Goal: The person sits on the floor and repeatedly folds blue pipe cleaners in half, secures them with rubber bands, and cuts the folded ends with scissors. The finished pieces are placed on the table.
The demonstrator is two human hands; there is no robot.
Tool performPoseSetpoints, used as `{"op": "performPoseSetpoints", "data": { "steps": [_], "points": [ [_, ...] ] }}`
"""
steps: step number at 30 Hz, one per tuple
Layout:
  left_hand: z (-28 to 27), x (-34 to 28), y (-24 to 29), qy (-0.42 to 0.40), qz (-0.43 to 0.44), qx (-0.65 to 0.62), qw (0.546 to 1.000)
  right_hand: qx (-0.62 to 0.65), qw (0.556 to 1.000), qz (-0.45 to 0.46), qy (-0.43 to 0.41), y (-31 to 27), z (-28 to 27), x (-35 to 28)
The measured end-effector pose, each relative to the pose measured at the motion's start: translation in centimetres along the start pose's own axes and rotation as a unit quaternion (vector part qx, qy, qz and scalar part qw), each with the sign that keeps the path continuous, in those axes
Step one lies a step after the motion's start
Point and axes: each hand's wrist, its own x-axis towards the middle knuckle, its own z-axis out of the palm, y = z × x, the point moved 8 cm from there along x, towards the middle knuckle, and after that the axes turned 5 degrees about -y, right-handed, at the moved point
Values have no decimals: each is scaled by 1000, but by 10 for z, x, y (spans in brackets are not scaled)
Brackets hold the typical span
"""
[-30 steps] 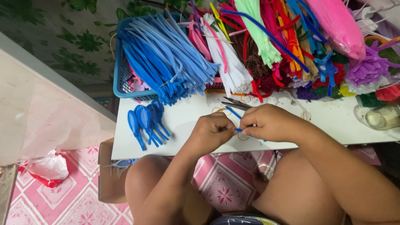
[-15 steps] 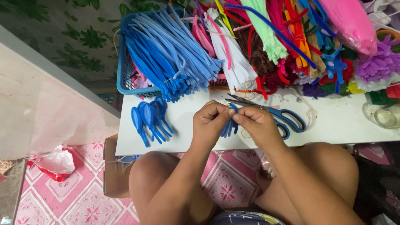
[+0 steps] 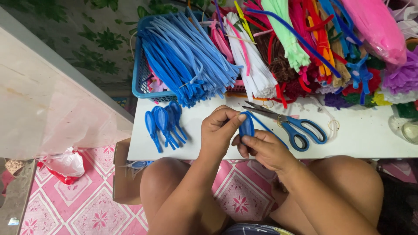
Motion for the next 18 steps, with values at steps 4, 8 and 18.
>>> {"op": "performPoseSetpoints", "data": {
  "steps": [4,8,18],
  "points": [
    [16,-8,11,-45,-47,-62,996,17,1000,1,-1,19,-18,-5],
    [38,-9,15,-128,-177,-83,972,-41,999,-13,-29,8,-13,-5],
    [28,-11,5,-259,-136,100,951,-506,853,-116,-58,-131,17,7]
  ]
}}
